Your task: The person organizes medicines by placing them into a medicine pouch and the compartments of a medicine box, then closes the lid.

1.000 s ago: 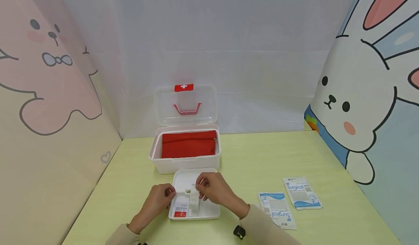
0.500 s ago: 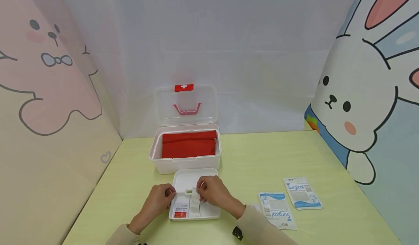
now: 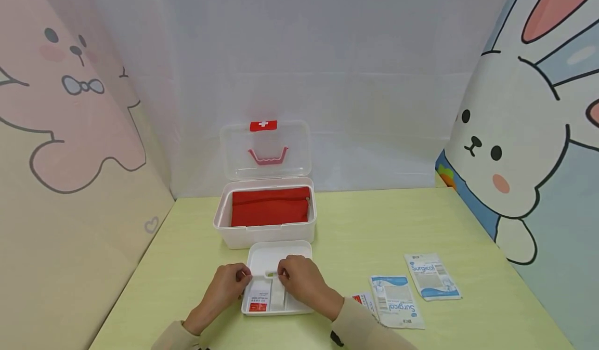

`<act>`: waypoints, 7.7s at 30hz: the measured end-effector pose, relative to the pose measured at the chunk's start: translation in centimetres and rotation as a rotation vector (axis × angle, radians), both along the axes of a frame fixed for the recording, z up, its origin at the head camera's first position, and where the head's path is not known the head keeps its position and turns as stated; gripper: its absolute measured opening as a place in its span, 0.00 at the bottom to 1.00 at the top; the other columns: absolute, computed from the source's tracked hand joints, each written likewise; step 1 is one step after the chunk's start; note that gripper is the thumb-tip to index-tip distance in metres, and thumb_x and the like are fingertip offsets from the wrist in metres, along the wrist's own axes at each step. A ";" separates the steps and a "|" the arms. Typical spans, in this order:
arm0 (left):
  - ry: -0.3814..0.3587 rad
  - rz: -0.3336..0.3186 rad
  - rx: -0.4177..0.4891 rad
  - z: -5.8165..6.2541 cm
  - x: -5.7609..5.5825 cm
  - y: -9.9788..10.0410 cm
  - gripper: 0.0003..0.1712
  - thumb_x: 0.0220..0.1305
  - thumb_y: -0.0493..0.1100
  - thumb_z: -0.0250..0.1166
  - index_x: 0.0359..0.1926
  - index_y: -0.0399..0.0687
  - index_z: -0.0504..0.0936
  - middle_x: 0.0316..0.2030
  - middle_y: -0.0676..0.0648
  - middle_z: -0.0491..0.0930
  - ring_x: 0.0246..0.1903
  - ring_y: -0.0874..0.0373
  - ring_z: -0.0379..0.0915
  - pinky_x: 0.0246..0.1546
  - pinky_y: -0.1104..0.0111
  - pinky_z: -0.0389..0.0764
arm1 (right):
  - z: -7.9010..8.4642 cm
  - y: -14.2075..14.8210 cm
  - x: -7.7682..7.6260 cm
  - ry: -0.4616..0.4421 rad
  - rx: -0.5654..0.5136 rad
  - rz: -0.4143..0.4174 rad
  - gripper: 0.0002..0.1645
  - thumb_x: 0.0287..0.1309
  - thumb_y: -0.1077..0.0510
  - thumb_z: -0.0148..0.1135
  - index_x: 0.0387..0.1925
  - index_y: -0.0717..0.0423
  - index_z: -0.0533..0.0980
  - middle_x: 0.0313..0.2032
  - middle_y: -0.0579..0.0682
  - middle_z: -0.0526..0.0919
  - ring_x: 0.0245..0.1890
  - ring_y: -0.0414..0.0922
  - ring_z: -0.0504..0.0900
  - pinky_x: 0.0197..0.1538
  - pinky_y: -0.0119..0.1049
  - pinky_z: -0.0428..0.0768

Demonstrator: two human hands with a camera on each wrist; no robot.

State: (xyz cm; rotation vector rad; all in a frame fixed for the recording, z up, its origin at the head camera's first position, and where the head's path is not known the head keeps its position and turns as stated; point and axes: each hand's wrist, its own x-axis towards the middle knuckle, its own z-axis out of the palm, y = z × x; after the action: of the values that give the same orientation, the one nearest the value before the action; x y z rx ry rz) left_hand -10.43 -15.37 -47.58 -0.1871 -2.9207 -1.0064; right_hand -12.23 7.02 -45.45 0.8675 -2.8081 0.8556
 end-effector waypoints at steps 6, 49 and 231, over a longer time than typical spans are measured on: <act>0.005 -0.003 0.001 0.0 0.0 0.0 0.03 0.59 0.34 0.65 0.29 0.41 0.82 0.17 0.53 0.76 0.13 0.67 0.66 0.13 0.75 0.68 | -0.3 -0.3 -0.2 -0.012 0.014 -0.015 0.05 0.55 0.61 0.68 0.26 0.49 0.80 0.19 0.38 0.74 0.22 0.34 0.67 0.27 0.25 0.67; -0.019 -0.014 0.011 0.1 0.1 0.1 0.03 0.61 0.34 0.64 0.30 0.40 0.82 0.18 0.52 0.76 0.14 0.66 0.68 0.13 0.75 0.69 | 4.5 9.3 0.2 -0.004 0.103 -0.020 0.16 0.53 0.53 0.72 0.44 0.48 0.80 0.42 0.41 0.82 0.41 0.44 0.82 0.42 0.36 0.81; 0.000 -0.077 0.056 0.0 0.4 3.2 0.03 0.59 0.32 0.65 0.29 0.39 0.82 0.17 0.53 0.76 0.11 0.69 0.66 0.12 0.78 0.67 | 1.6 20.3 3.6 -0.200 0.237 -0.180 0.33 0.50 0.42 0.72 0.55 0.50 0.76 0.55 0.50 0.80 0.51 0.54 0.82 0.50 0.54 0.81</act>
State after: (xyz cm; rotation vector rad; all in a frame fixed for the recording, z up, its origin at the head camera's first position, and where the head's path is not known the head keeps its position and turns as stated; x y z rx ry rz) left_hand -10.00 -12.20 -47.62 -0.2989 -2.9016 -1.0971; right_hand -8.64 27.33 -43.87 0.5678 -3.1501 0.6257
